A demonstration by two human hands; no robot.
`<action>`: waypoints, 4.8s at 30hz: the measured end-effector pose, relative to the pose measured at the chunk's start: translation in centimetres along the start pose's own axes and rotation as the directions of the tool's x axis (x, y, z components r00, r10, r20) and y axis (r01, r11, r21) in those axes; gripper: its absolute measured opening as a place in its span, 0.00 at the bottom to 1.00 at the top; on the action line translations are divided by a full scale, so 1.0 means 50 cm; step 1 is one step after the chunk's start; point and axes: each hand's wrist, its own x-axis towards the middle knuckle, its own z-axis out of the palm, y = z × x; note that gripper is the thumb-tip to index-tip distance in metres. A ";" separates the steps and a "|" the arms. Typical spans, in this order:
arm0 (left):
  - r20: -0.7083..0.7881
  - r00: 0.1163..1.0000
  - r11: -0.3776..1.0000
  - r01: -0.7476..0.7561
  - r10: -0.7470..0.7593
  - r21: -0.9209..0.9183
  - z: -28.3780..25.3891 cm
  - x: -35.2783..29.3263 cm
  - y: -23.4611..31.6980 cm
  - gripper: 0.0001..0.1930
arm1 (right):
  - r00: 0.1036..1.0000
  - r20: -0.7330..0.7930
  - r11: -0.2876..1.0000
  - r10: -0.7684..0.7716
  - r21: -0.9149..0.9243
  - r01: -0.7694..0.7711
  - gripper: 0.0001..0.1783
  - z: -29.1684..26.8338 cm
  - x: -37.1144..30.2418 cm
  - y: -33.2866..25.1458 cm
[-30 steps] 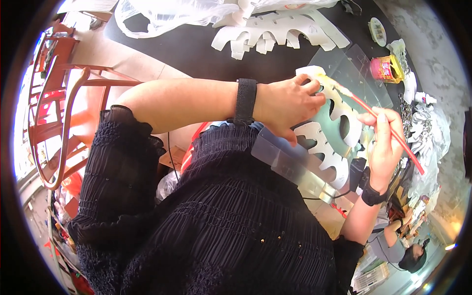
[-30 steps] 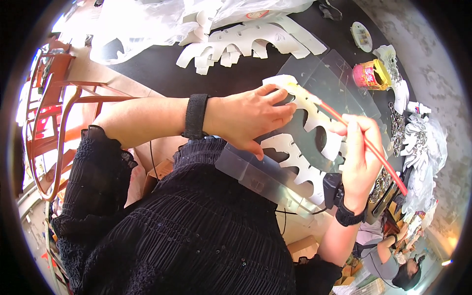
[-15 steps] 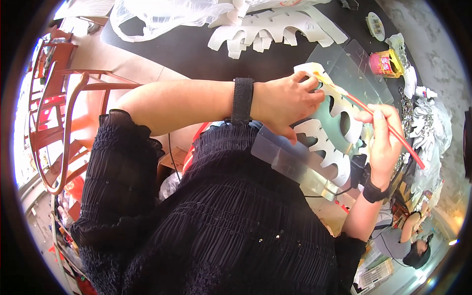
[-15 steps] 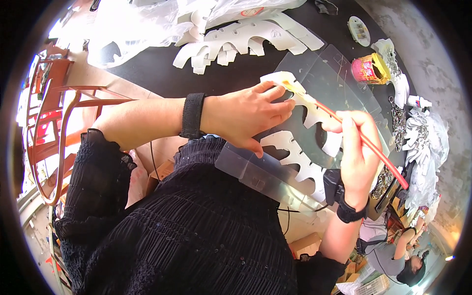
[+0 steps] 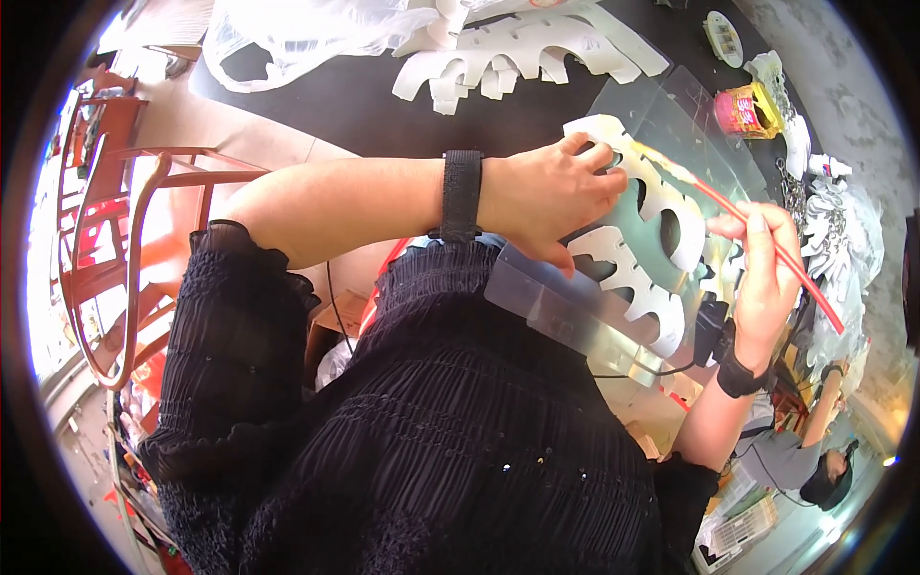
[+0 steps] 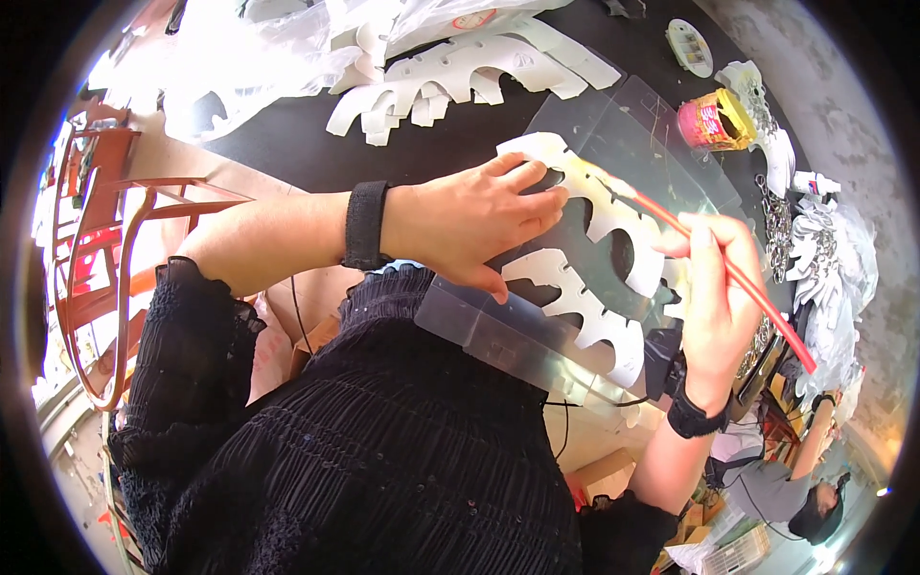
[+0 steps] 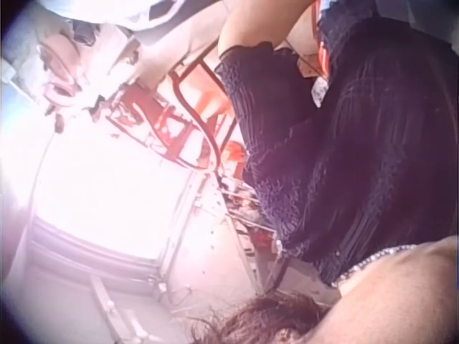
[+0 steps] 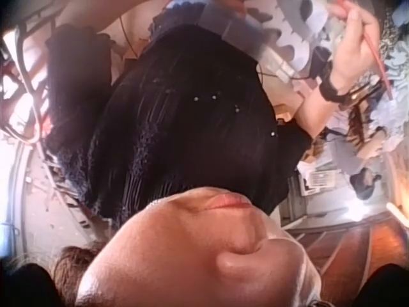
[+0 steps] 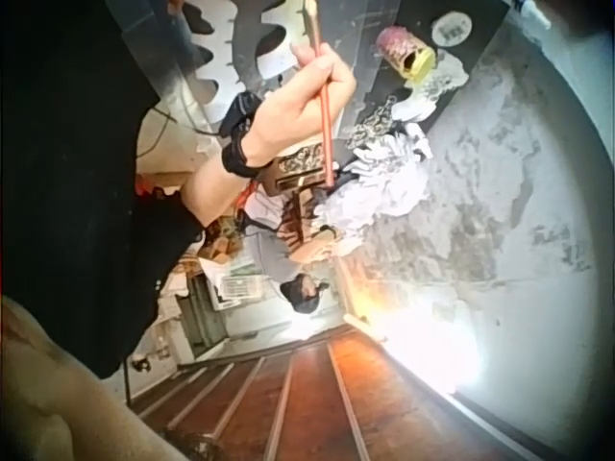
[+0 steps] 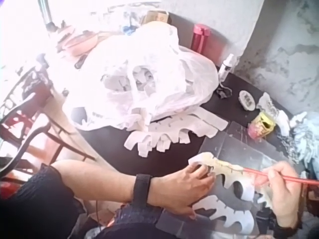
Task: Applying glue to white shoe components using a brush and a plastic stencil.
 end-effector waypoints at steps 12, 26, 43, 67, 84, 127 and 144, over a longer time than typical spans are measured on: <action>-0.007 1.000 1.000 0.002 -0.002 -0.017 0.003 0.000 -0.001 0.41 | 0.997 0.046 0.992 -0.067 -0.103 0.072 0.09 0.042 0.011 -0.011; 0.023 1.000 1.000 -0.001 0.001 0.002 0.003 0.004 0.000 0.41 | 0.998 -0.048 0.997 -0.043 -0.073 0.039 0.08 0.013 -0.005 -0.002; 0.001 1.000 1.000 -0.007 0.007 0.015 0.005 0.003 -0.001 0.42 | 0.995 -0.071 0.997 -0.071 -0.044 0.068 0.08 0.008 -0.019 -0.010; -0.036 0.999 1.000 -0.011 0.011 0.024 0.005 -0.002 -0.001 0.43 | 0.995 -0.076 0.997 0.069 0.027 -0.067 0.08 -0.005 -0.034 -0.014; -0.011 1.000 0.999 -0.009 0.008 -0.042 -0.016 0.005 0.002 0.43 | 0.942 -0.304 0.895 0.142 0.446 0.009 0.13 -0.171 -0.098 -0.022; -0.221 0.843 0.860 0.425 -0.490 -0.283 -0.023 0.449 -0.183 0.61 | 0.896 -0.443 0.999 0.029 -0.022 -0.043 0.15 -0.166 0.122 0.001; -0.063 0.813 0.810 0.564 -0.578 -0.160 -0.075 0.422 -0.172 0.60 | 0.870 -0.473 0.917 0.139 0.393 0.067 0.11 -0.245 0.049 0.081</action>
